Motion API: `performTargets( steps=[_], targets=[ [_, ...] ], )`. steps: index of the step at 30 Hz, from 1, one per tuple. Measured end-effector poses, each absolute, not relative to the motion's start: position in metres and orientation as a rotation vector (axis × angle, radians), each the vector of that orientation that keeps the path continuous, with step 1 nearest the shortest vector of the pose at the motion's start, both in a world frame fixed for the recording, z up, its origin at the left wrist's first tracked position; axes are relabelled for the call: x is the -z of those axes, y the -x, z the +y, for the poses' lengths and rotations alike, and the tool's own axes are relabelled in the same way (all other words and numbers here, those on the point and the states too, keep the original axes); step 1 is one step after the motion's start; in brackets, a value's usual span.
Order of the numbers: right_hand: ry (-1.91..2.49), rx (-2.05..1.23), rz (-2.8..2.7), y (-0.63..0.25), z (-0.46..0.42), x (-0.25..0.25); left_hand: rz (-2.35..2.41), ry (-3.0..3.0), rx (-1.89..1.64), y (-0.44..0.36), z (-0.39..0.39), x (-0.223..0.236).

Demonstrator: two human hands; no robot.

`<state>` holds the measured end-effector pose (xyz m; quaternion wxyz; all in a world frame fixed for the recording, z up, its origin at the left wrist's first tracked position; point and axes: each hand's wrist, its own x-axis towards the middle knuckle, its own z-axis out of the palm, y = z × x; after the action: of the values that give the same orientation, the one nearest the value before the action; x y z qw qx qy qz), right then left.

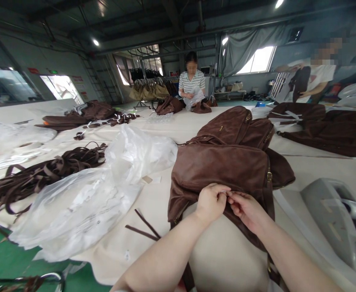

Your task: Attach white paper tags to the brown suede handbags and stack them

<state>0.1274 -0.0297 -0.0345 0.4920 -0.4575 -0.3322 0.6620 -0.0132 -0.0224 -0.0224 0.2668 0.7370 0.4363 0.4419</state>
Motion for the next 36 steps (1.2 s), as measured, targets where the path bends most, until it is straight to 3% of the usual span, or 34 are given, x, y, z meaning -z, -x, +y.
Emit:
performTargets(
  steps=[11, 17, 26, 28, 33, 36],
  targets=[
    [1.011, -1.737, -0.543, -0.132, -0.031, 0.03, 1.122, -1.916, -1.249, 0.011, -0.027, 0.02],
    [1.102, -1.598, -0.776, -0.13, -0.028, 0.039, 1.097, -1.745, -1.131, 0.012, -0.025, 0.021],
    [1.455, -1.287, -1.424, -0.132, -0.031, 0.037, 1.166, -1.46, -0.69, 0.012, -0.008, 0.042],
    [1.548, -1.02, -1.616, -0.148, -0.046, 0.022, 1.184, -1.407, -0.655, 0.012, -0.008, 0.04],
    [1.851, 0.216, -1.459, -0.241, -0.108, -0.016, 1.274, -1.558, -0.593, 0.014, -0.003, 0.043],
    [2.09, 0.517, -1.25, -0.313, -0.143, -0.02, 1.273, -1.679, -0.584, 0.015, 0.001, 0.048]
  ],
)
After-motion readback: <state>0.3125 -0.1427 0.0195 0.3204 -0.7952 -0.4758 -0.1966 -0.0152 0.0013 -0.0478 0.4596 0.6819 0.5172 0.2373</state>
